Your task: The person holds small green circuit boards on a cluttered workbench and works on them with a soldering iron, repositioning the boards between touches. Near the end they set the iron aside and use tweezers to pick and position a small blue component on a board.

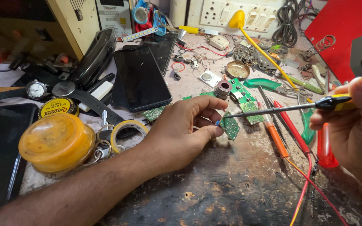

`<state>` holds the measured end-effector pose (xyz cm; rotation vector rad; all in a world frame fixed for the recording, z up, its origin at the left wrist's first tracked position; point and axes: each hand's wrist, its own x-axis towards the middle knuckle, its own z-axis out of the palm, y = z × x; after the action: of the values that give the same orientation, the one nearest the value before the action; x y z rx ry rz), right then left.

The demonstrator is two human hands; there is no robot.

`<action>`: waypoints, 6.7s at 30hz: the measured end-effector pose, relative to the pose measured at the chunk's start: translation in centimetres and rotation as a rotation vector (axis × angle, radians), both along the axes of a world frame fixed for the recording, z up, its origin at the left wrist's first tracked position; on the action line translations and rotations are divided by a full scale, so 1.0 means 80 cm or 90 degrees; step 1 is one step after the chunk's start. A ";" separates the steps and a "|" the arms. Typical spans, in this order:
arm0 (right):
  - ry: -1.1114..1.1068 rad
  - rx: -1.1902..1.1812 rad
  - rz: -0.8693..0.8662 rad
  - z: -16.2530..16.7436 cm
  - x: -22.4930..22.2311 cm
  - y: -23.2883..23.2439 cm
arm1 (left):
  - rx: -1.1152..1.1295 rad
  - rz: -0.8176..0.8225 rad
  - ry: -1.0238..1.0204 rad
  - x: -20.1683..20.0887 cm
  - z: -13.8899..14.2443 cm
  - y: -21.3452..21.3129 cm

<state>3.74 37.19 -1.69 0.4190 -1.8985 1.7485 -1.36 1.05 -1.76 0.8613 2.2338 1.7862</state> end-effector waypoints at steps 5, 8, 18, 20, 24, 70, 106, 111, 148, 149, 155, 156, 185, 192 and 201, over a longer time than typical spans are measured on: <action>0.001 -0.003 -0.005 -0.001 0.001 -0.001 | -0.004 0.012 -0.007 0.000 -0.001 0.001; 0.001 -0.012 0.006 -0.002 -0.002 0.004 | -0.006 0.030 0.004 0.001 -0.001 0.001; 0.009 -0.021 0.025 -0.009 -0.005 0.011 | 0.007 0.056 0.063 0.004 -0.001 -0.001; 0.008 -0.021 0.019 -0.009 -0.005 0.011 | 0.008 0.063 0.069 0.005 -0.001 0.000; 0.005 -0.023 0.007 -0.010 -0.005 0.010 | 0.013 0.079 0.095 0.006 0.001 0.000; -0.081 -0.100 -0.004 0.009 -0.003 -0.031 | 0.002 0.040 -0.053 -0.005 -0.005 0.002; -0.026 -0.029 0.069 0.007 0.017 -0.032 | 0.081 0.063 -0.102 0.000 -0.001 0.001; -0.026 -0.021 0.083 0.008 0.021 -0.034 | 0.091 0.067 -0.095 0.000 -0.001 0.002; -0.038 0.003 0.062 0.010 0.023 -0.051 | -0.204 0.119 0.260 0.005 0.007 -0.008; -0.036 0.016 0.051 0.010 0.025 -0.052 | -0.198 0.120 0.273 0.005 0.007 -0.008; -0.030 0.046 0.035 0.015 0.025 -0.057 | -0.178 0.126 0.322 0.005 0.004 -0.007; -0.033 0.040 0.041 0.015 0.023 -0.058 | -0.178 0.125 0.324 0.004 0.003 -0.007; -0.061 0.075 -0.003 0.024 0.027 -0.059 | -0.144 0.107 0.363 0.012 0.002 -0.011; -0.027 0.062 0.034 0.017 0.022 -0.039 | -0.147 0.108 0.351 0.006 0.003 -0.009; -0.032 0.067 -0.004 0.001 0.016 -0.007 | -0.164 0.107 0.378 0.004 0.001 -0.008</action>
<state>5.01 36.60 -1.60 0.4116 -2.0318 1.6747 -1.07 0.40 -1.67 1.3078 2.8921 1.3699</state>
